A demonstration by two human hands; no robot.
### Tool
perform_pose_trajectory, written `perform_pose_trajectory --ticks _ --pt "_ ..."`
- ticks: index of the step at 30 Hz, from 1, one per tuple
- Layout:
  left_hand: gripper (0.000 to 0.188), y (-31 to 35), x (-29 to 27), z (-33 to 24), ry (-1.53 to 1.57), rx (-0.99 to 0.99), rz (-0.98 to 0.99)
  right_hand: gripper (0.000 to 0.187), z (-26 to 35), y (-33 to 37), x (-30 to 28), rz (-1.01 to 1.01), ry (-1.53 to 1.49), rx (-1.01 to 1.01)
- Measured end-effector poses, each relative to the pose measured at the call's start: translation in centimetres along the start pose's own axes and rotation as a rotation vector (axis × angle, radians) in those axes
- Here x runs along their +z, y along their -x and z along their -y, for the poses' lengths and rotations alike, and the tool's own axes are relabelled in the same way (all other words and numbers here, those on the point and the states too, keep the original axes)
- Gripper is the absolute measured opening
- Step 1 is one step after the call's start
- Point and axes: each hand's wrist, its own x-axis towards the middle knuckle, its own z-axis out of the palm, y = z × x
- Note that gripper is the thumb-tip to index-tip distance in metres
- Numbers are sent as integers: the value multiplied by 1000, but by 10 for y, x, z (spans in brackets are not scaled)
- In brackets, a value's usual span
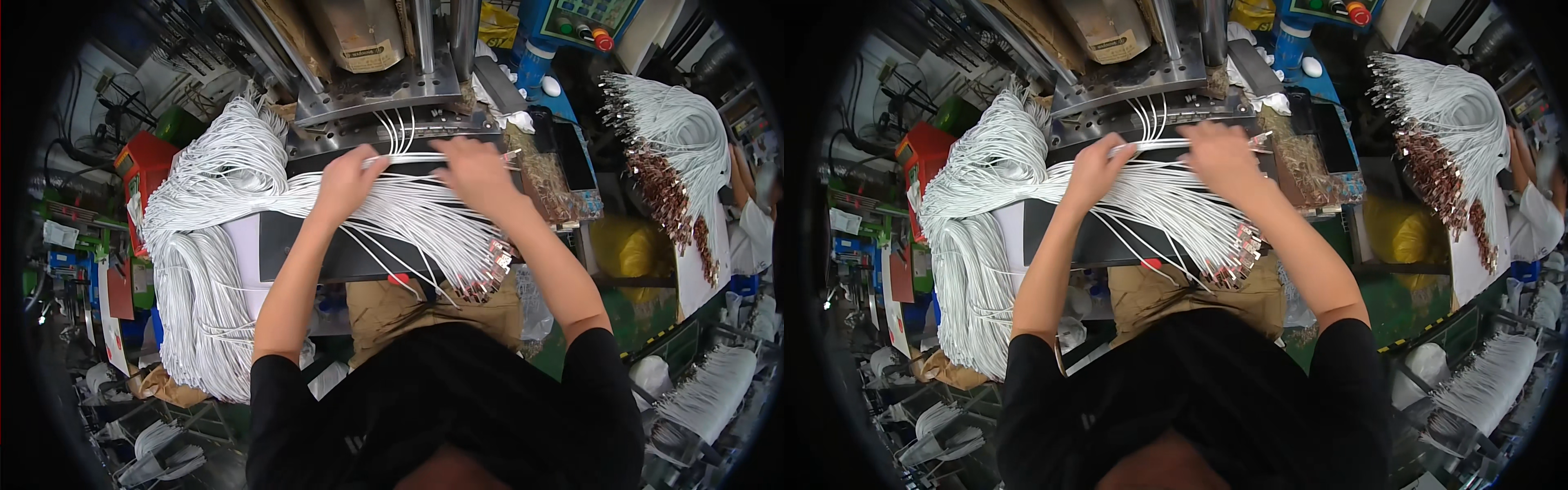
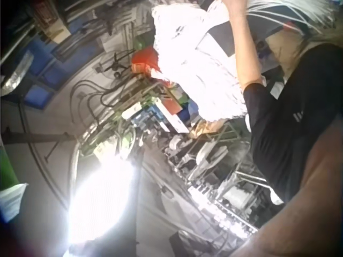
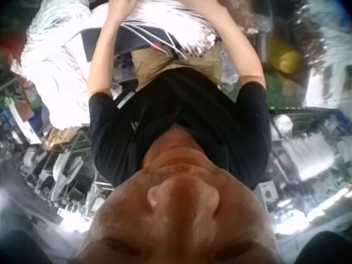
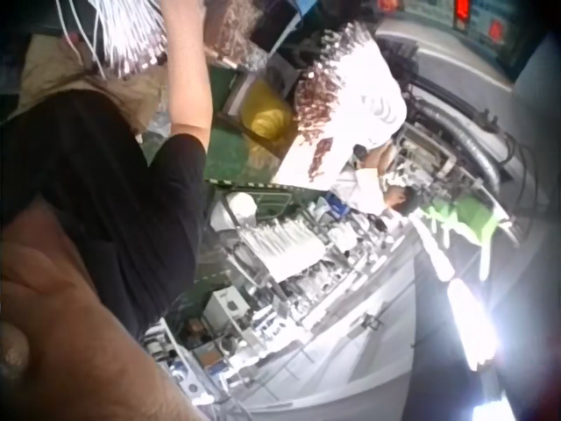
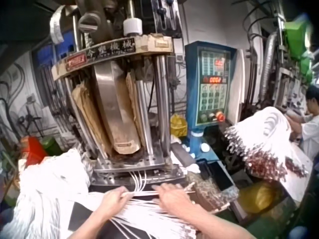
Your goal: Organizing and inserting individual wires into a processing machine for assembly.
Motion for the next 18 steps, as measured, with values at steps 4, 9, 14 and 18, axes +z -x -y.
perform_pose_trajectory --ticks 4,9,14,18 --pt "31 -21 -40 -45 -100 -89 99 21 -5 -7 14 123 -24 12" --pt "36 10 -23 -58 402 -491 730 22 -27 16 -17 -22 144 -59" --pt "30 21 20 -62 1009 -521 741 26 -34 7 8 -14 -519 -41" --pt "27 2 48 -59 966 -566 646 33 -35 -11 8 -46 -1207 490"
